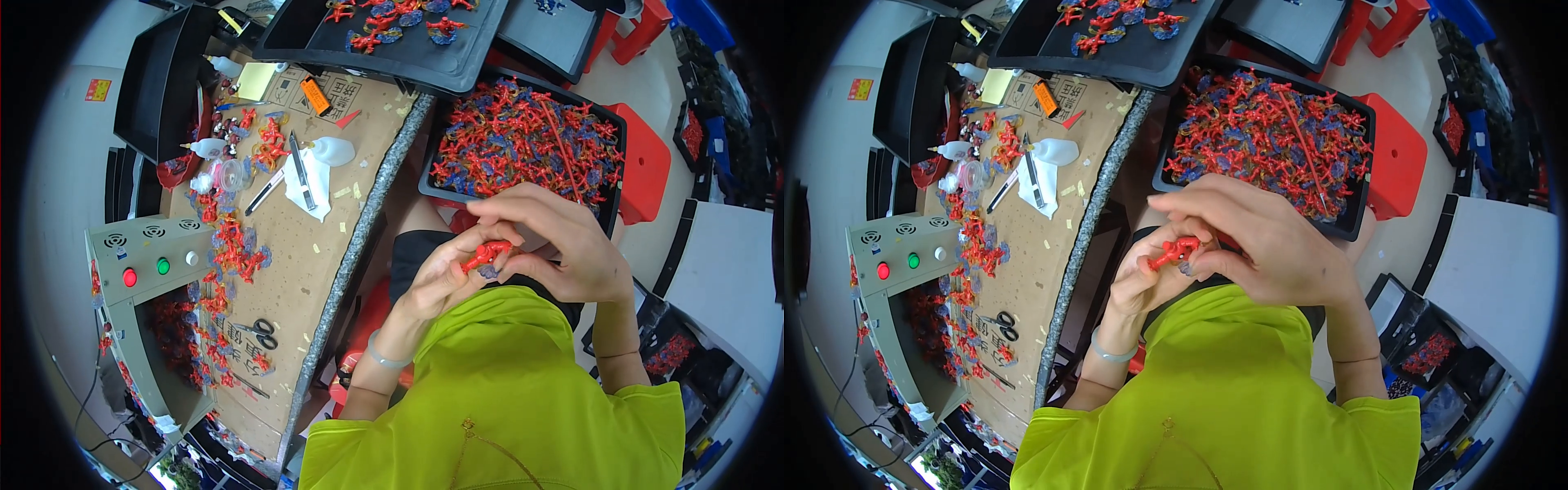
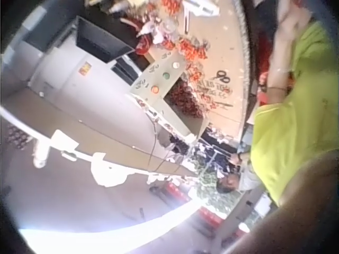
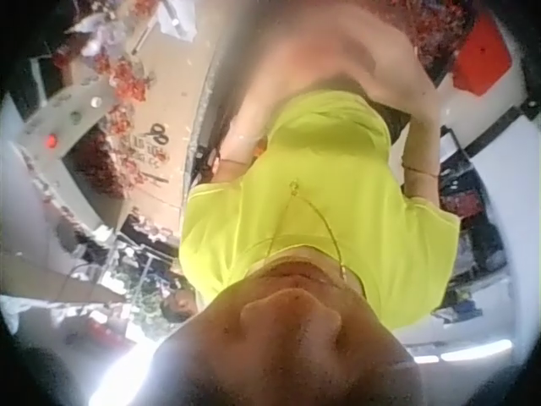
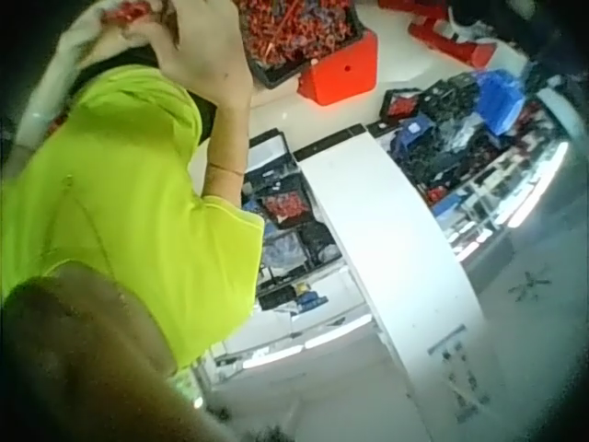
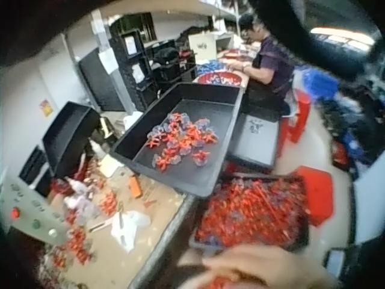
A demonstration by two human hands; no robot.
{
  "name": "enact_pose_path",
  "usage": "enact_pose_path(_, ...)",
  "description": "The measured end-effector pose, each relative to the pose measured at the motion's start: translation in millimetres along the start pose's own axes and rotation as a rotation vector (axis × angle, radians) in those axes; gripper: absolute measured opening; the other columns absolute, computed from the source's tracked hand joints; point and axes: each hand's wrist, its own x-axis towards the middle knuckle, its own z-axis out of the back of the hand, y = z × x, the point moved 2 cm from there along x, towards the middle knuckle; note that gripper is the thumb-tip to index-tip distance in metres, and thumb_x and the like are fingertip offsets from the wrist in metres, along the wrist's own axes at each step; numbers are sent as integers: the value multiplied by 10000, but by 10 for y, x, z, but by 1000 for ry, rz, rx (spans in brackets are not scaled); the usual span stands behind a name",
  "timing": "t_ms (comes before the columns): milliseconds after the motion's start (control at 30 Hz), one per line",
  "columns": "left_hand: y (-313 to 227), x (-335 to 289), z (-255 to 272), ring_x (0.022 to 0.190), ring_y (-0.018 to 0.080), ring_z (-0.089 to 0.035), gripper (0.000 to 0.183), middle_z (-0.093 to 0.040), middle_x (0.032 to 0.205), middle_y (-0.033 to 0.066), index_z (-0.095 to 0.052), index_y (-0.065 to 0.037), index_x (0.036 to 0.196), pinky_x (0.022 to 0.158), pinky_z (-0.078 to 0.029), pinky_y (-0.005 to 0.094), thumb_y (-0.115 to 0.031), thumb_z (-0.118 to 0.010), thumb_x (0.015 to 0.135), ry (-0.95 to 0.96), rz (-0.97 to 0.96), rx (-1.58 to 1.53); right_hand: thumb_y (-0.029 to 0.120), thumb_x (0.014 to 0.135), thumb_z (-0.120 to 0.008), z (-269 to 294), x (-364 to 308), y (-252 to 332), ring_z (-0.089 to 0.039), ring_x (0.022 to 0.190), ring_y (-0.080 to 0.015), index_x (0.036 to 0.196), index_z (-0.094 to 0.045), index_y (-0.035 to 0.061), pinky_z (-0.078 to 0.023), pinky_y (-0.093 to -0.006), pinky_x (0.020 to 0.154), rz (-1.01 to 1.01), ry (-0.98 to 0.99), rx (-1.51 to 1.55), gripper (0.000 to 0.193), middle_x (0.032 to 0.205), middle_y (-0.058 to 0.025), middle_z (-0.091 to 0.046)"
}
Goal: The person assembles small plastic toy figurines by gluing components together with a glue bottle and applying finishing touches with a brush.
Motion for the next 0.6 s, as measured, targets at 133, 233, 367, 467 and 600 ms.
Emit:
enact_pose_path(133, -46, 81, -87, 843, 178, -382, 717, -431, 948, 80, -395, 69, 1299, 744, -329, 292, -451, -625, 863, -11, -68, -270, 169, 699, -770, 46, 9, -136, -624, 902, -221, 1210, -576, -12, -494, -331, 824, 30, -66, -20, 576, 1009, -116, -627)
enact_pose_path(233, -55, 91, -64, 847, 190, -380, 695, -434, 944, 81, -386, 58, 1315, 754, -332, 295, -430, -618, 880, 9, -116, -364, -28, 715, -699, 73, 28, -160, -603, 853, -191, 1222, -571, 12, -501, -294, 778, 28, -67, -14, 525, 1010, -104, -602)
enact_pose_path(367, -13, 79, -30, 850, 204, -383, 674, -432, 937, 80, -381, 40, 1331, 757, -332, 295, -411, -616, 889, 60, -134, -589, -18, 724, -690, 59, 31, -207, -601, 844, -188, 1219, -576, 8, -490, -295, 783, 19, -84, 32, 508, 1003, -102, -606)
enact_pose_path(467, -41, 93, -33, 854, 211, -386, 673, -434, 936, 81, -381, 27, 1340, 761, -333, 294, -410, -620, 887, 47, -130, -610, 17, 749, -692, 77, 25, -273, -596, 835, -183, 1219, -574, 2, -481, -292, 771, -4, -110, 58, 485, 990, -100, -607)
enact_pose_path(600, -69, 80, -35, 857, 214, -389, 677, -434, 935, 80, -382, 31, 1337, 764, -336, 295, -411, -622, 885, 47, -144, -617, 60, 777, -697, 65, 30, -304, -593, 835, -174, 1214, -574, -11, -475, -289, 759, -6, -134, 93, 460, 976, -97, -607)
